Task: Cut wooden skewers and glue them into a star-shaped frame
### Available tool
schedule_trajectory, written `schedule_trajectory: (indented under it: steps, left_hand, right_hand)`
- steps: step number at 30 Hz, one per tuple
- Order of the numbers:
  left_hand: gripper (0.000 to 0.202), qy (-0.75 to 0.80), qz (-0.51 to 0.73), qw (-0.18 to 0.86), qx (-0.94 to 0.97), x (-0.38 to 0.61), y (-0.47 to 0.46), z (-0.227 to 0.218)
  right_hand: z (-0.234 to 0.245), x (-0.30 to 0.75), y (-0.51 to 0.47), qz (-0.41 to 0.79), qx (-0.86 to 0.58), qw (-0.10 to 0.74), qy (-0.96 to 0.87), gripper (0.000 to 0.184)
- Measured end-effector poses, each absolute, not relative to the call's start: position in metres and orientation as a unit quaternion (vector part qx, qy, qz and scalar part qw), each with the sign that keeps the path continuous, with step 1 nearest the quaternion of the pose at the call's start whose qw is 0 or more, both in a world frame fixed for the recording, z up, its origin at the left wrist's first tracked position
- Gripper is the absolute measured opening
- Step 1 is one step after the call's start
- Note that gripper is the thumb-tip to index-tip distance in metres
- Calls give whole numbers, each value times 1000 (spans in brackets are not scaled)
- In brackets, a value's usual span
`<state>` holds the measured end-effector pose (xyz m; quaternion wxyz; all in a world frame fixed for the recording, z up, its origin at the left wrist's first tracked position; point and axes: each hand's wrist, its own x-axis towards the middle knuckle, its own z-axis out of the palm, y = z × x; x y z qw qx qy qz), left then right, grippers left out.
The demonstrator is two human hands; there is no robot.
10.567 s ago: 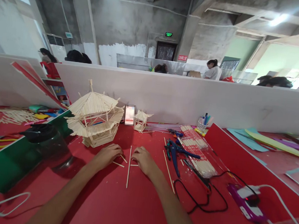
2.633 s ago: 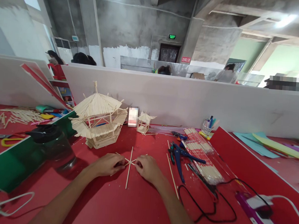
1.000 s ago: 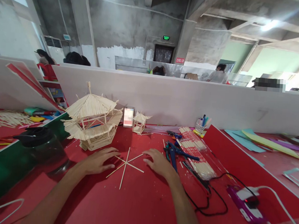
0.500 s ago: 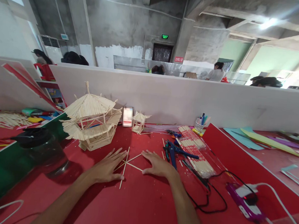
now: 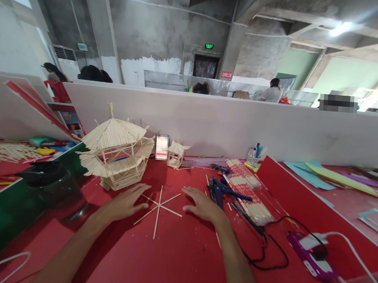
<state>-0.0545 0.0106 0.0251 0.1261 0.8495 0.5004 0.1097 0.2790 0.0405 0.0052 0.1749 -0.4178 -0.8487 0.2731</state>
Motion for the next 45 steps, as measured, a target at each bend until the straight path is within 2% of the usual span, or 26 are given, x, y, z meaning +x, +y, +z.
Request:
schedule_trajectory:
  steps: [3,6,13,20,23,36,45]
  left_hand:
    - [37,503,113,119,848,-72,15,30]
    - [26,508,94,116,848,-79,16,32]
    - [49,512,48,170,840,-77,8,42]
    - [98,531,-12,206,822,-73,-2,47]
    - [107,522,-22,202,828,-73,-2,44]
    - [98,533,-44,200,821,-66,-2,48]
    - [92,537,-20,201,819,-73,-3,50]
  right_hand:
    - [6,280,41,240,-428,213,-845,48]
    - [6,279,40,244,-412,194,-856,43]
    - [2,280,38,252,-389,153,-873,56]
    - [-5,281,40,266,-392,124,-872,67]
    - [-6,281,41,270,-393,123,-870,68]
    - [-1,280,41,283,-387,99,-872,69]
    - [10,275,34,244,-366,173,-881,33]
